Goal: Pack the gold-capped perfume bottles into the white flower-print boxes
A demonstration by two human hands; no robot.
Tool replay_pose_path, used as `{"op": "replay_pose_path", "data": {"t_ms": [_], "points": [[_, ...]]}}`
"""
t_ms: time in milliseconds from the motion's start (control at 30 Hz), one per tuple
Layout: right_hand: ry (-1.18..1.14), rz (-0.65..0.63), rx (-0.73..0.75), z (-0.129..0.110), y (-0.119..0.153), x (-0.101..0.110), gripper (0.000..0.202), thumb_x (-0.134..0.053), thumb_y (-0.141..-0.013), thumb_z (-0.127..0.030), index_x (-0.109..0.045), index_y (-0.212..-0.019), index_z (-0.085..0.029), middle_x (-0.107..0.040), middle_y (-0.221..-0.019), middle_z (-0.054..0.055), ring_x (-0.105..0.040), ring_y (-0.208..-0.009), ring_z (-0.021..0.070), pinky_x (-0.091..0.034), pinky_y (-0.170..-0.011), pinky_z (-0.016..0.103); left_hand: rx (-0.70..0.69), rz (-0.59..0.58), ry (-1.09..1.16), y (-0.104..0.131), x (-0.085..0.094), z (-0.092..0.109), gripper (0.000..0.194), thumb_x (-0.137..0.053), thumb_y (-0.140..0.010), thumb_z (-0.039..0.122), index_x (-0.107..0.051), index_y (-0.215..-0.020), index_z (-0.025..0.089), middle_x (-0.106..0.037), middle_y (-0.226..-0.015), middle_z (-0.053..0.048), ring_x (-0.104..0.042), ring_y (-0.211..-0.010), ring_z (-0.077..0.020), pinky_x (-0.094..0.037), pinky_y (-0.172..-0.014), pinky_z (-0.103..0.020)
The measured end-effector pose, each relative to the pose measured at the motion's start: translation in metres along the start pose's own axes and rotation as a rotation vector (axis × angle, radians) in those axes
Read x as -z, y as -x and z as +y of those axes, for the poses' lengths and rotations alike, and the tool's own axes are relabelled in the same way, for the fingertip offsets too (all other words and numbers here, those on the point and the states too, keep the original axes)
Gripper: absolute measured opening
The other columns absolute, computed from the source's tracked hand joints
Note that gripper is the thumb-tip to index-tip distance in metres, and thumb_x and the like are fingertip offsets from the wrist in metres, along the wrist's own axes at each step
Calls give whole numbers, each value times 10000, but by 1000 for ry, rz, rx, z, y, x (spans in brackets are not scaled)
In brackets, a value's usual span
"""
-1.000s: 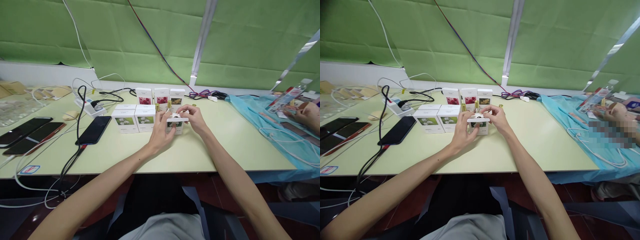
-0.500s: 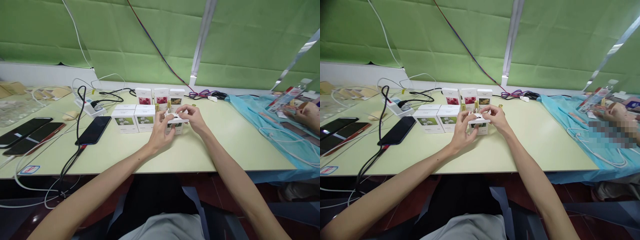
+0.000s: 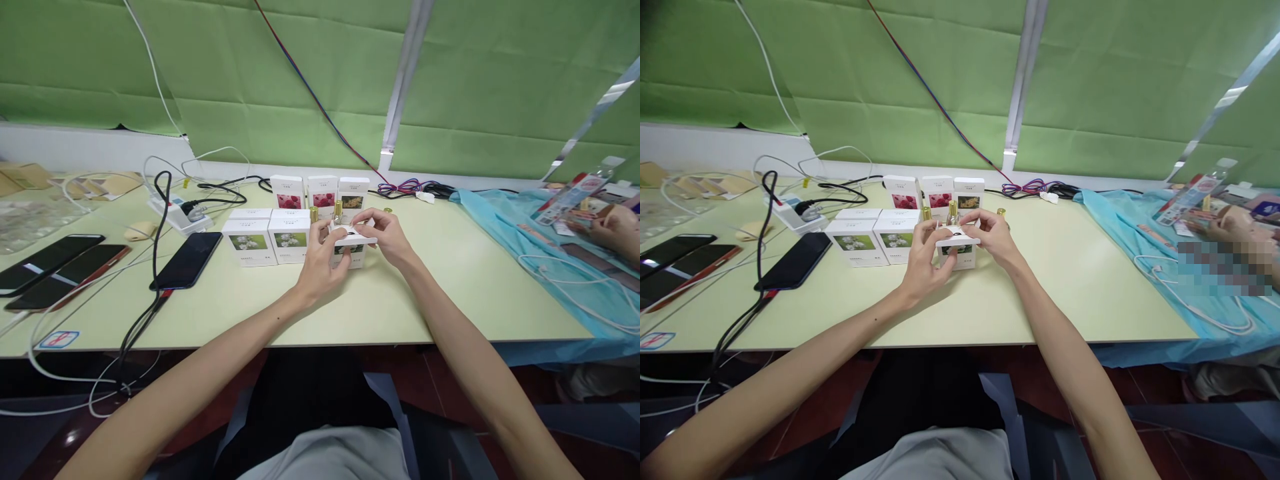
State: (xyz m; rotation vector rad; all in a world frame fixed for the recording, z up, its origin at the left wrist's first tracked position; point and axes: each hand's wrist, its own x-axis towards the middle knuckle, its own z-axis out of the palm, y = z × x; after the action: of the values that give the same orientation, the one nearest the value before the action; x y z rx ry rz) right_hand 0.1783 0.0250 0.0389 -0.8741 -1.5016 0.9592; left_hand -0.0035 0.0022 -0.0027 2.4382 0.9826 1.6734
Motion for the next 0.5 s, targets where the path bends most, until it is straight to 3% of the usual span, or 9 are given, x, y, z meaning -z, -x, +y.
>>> {"op": "replay_pose_path", "data": {"t_ms": [267,500], "points": [[-61,1,-49,2,-1,0,270,-815,-669,-383,-706,-826,-193,-594,-737,-29,-415,-508,67,-283,-406,226,11,-9,-12,0,0,0,312,-616,-879,172,-548,-1174,246,-437,-1310,-118,-526,-1252,-274,-510,-1047,-489],[-71,10,-76,1,-1,-2,285,-828,-655,-393,-695,-809,-194,-598,-717,-26,-421,-507,68,-293,-404,222,12,3,-2,-1,-1,2,295,-607,-885,166,-546,-1167,229,-430,-1286,-124,-528,-1257,-268,-494,-1065,-480]]}}
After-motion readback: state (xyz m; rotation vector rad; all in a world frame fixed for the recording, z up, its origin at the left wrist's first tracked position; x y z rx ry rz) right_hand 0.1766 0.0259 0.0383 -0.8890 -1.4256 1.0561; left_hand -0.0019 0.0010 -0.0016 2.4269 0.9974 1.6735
